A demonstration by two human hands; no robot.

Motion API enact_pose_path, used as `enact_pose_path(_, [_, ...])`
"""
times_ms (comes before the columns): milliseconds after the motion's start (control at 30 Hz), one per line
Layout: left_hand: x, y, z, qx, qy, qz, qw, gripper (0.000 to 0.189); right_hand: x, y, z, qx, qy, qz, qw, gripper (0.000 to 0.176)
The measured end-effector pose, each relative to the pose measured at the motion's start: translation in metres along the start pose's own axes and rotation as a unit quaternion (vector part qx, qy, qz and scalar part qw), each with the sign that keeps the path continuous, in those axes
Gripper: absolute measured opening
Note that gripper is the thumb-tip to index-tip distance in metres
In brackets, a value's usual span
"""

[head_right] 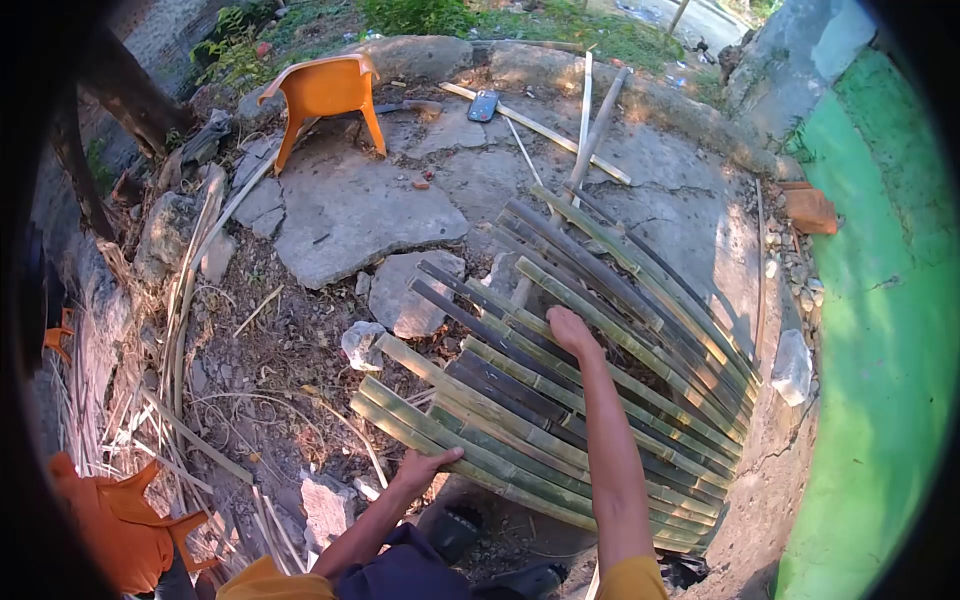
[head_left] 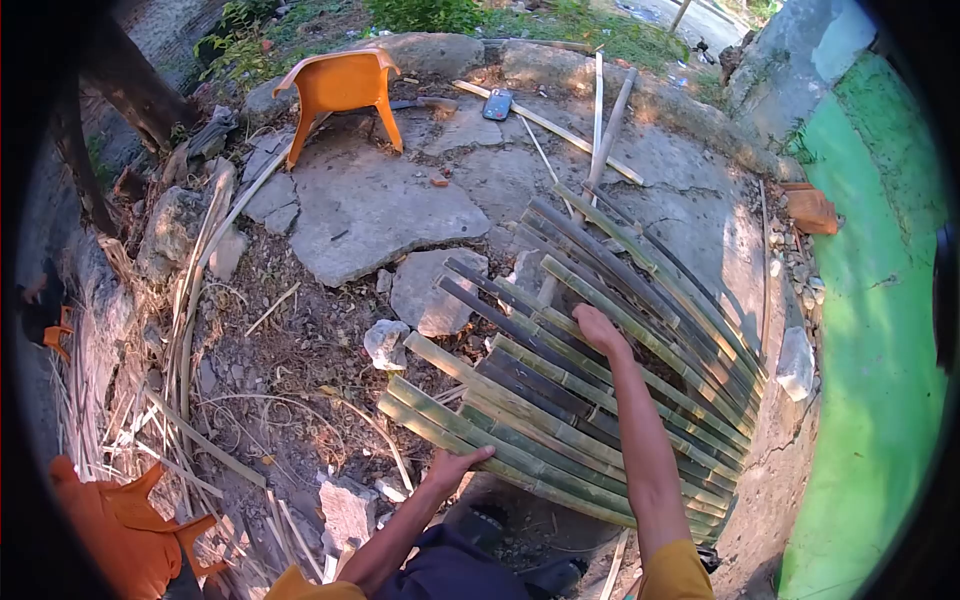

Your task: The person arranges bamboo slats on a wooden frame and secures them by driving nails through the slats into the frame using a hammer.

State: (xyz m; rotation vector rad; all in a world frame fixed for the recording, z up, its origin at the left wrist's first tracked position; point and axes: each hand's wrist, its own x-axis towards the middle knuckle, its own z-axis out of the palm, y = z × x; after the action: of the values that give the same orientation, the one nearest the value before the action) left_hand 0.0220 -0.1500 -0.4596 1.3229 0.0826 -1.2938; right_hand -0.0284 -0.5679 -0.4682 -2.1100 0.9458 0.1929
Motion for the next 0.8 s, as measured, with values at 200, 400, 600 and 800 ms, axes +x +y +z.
enact_pose_path(200, [0.003,-0.006,-0.004,0.019,-0.003,-0.008,1.0,0.045,0.025,-0.007,0.016,0.033,-0.013,0.064,0.997,0.049])
enact_pose_path(400, [0.008,-0.015,-0.01,-0.007,0.002,0.004,1.0,0.046,0.02,-0.015,0.013,0.042,-0.058,0.098,0.993,0.058])
enact_pose_path(600, [0.0,-0.002,-0.001,0.001,-0.002,-0.005,1.0,0.044,0.013,-0.05,0.017,-0.036,0.109,0.246,0.962,0.06])
enact_pose_path(800, [-0.004,-0.001,0.0,0.002,-0.004,0.019,1.0,0.045,0.045,-0.002,0.015,0.066,0.111,0.008,0.992,0.076])
